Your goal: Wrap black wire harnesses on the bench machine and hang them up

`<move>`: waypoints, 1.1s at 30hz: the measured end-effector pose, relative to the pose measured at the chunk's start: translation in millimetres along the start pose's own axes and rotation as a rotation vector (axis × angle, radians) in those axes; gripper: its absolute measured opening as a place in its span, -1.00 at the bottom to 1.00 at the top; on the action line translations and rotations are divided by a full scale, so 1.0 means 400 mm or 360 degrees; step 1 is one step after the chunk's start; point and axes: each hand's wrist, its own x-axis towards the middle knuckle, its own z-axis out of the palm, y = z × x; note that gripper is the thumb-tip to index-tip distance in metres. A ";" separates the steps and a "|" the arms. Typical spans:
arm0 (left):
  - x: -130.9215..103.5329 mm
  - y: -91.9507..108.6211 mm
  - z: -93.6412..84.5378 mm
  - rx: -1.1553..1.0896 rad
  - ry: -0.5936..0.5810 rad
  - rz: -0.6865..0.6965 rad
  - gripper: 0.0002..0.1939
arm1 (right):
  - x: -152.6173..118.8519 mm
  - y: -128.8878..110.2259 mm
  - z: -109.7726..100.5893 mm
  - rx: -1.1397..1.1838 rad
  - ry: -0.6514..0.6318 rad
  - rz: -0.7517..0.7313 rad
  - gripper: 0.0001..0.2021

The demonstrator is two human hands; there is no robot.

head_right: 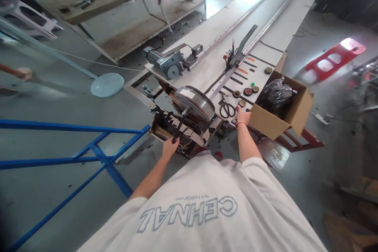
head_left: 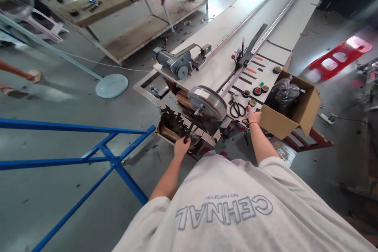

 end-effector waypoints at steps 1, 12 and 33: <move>-0.024 -0.025 0.006 0.0022 -0.0020 -0.0076 -0.72 | 0.000 0.000 0.000 0.0001 -0.0011 -0.0001 -0.27; -0.203 -0.023 -0.059 -0.0438 0.0465 0.0079 -0.55 | 0.020 0.014 0.021 0.0026 0.0000 -0.0013 -0.28; 0.016 0.105 -0.054 -0.1015 0.0021 0.0172 -0.44 | -0.039 -0.148 0.005 -0.0031 0.0069 -0.0990 -0.46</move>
